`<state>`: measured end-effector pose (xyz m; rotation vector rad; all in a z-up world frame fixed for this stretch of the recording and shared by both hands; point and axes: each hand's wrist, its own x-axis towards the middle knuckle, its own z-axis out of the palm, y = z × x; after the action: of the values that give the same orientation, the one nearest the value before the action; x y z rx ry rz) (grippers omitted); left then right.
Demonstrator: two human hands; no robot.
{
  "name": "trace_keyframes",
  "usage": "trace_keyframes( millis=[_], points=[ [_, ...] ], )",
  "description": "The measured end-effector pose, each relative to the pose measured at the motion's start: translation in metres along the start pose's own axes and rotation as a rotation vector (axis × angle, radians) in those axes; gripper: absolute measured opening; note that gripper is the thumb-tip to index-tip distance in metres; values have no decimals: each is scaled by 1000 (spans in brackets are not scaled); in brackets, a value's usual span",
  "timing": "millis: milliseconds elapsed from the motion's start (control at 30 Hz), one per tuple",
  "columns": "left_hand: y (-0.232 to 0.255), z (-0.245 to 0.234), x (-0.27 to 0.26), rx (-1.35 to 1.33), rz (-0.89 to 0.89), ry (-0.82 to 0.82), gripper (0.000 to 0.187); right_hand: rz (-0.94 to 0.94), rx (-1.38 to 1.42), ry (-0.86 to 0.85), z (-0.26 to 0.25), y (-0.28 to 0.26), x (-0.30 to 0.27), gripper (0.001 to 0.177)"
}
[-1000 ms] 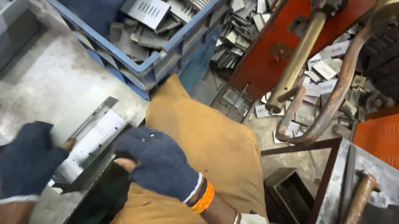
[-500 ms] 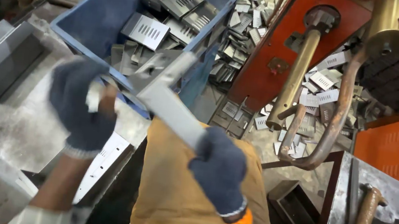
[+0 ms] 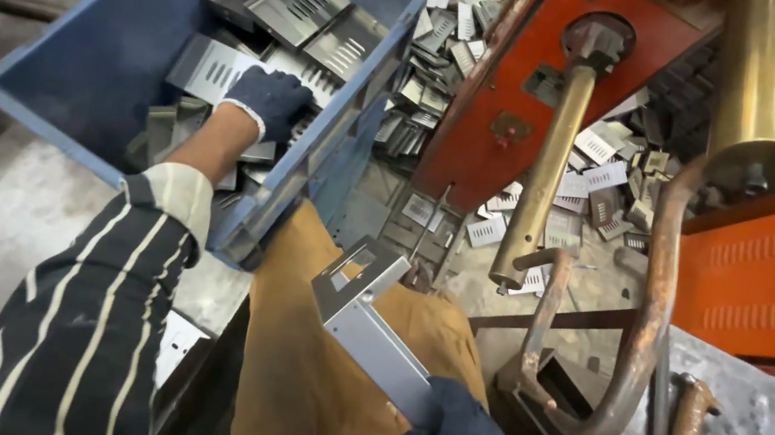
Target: The person holds sheet metal enclosure parts and grinds their edges with a power tool, producing sparks, then turns the parts over and hammers and bends small metal pieces by hand. Finished parts are placed into a bin with other completed metal components.
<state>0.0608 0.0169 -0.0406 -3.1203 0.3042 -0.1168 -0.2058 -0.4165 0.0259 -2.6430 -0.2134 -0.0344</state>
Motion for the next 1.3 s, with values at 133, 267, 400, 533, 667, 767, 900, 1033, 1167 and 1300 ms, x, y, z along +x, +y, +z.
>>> trace_keyframes(
  millis=[133, 267, 400, 533, 667, 767, 900, 1033, 1167, 1300],
  points=[
    [-17, 42, 5, 162, 67, -34, 15, -31, 47, 30, 6, 5, 5, 54],
    [-24, 50, -4, 166, 97, -143, 12, -20, 4, 55, 10, 9, 9, 50],
    [-15, 20, -12, 113, 144, -192, 16, -24, 29, 60, 6, 5, 4, 47],
    [-20, -28, -34, 149, 198, -166, 14, 57, -10, 19, -5, -12, 4, 54],
    [-9, -112, -87, -96, 11, -57, 22, 195, 72, -94, -31, -40, 5, 45],
    [0, -140, -130, -428, -146, 283, 37, 179, 134, -62, -44, -45, 1, 42],
    [22, -141, -172, -1124, -370, 798, 42, -22, 547, 198, -99, -63, -3, 32],
    [83, -31, -173, -1931, -235, 826, 51, -12, 693, 387, -138, -18, -13, 28],
    [209, 13, -177, -2736, -101, 338, 60, -163, 1202, 778, -175, 18, -1, 24],
    [302, -95, -186, -2685, -730, 74, 47, -108, 1537, 741, -186, 30, 9, 48]
  ],
)
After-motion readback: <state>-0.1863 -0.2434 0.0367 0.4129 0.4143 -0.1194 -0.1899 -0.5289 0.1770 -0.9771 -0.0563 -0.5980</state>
